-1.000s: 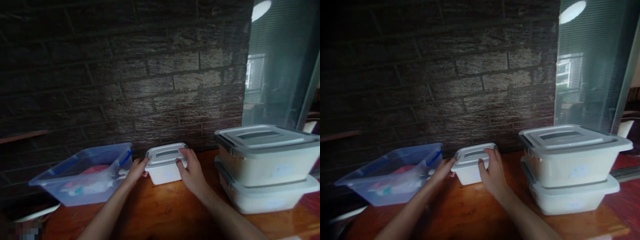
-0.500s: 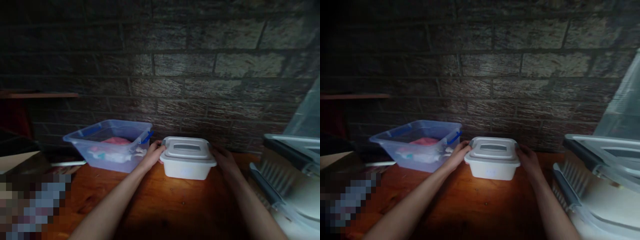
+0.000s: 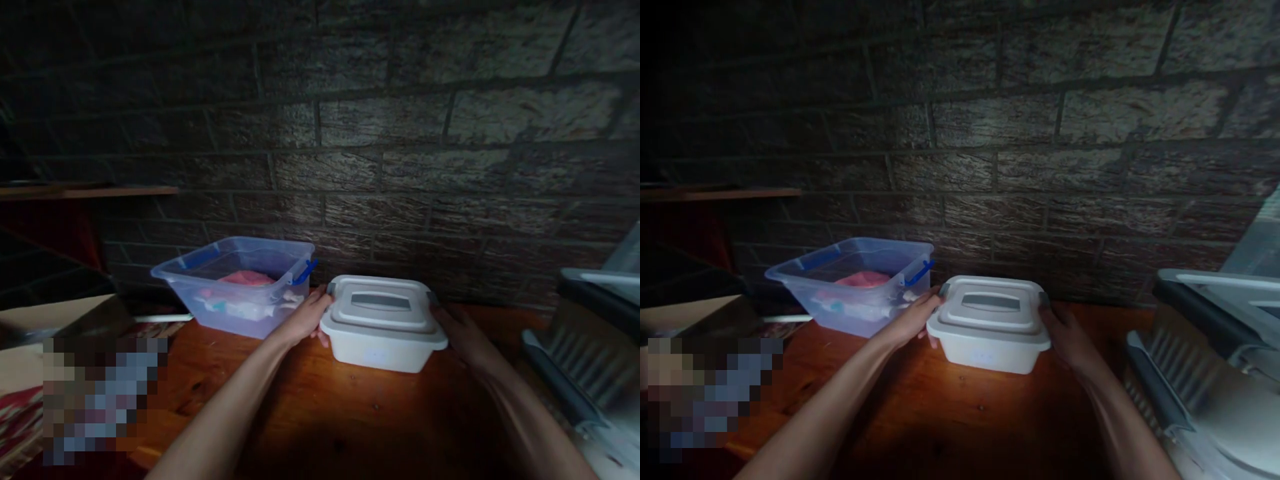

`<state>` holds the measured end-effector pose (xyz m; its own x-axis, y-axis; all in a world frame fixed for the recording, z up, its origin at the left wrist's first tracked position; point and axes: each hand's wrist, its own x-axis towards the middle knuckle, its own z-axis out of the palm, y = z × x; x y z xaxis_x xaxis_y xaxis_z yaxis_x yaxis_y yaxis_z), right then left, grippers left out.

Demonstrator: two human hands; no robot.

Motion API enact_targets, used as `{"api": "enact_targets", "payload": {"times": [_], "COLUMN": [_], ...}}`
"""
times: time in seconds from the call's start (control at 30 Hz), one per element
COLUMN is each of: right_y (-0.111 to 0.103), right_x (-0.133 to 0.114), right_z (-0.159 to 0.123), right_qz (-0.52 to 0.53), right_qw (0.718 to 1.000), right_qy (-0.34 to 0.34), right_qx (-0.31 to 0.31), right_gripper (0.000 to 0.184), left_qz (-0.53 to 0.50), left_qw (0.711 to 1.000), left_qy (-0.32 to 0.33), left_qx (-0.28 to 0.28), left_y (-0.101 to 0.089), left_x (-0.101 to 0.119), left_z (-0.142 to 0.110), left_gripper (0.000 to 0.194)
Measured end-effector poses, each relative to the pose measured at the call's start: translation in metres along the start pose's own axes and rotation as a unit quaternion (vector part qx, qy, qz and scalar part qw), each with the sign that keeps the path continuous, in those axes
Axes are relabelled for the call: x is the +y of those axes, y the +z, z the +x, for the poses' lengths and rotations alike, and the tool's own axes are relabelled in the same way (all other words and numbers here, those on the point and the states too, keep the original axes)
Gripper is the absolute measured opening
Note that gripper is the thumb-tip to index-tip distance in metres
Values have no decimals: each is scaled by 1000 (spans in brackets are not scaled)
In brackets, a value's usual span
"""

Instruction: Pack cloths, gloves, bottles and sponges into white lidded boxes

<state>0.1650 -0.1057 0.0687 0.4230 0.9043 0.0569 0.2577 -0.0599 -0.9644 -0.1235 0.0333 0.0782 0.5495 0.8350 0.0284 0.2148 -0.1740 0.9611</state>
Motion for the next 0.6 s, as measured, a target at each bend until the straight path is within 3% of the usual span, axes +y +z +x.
{"api": "enact_targets", "payload": {"times": [0.3,0.43,0.6], "right_y": [-2,-2,-2], "right_x": [-4,1,7], "right_z": [-52,-60,-59], "right_qz": [18,54,69], "right_qw": [997,996,994], "right_qy": [62,68,85], "right_qx": [-40,-36,-33], "right_gripper": [40,39,40], "left_qz": [23,6,-10], "left_qw": [996,995,994], "left_qy": [-84,-96,-107], "left_qx": [-30,-29,-34], "left_y": [-1,1,0], "left_x": [7,6,2], "left_z": [-45,-54,-53], "left_gripper": [42,45,36]}}
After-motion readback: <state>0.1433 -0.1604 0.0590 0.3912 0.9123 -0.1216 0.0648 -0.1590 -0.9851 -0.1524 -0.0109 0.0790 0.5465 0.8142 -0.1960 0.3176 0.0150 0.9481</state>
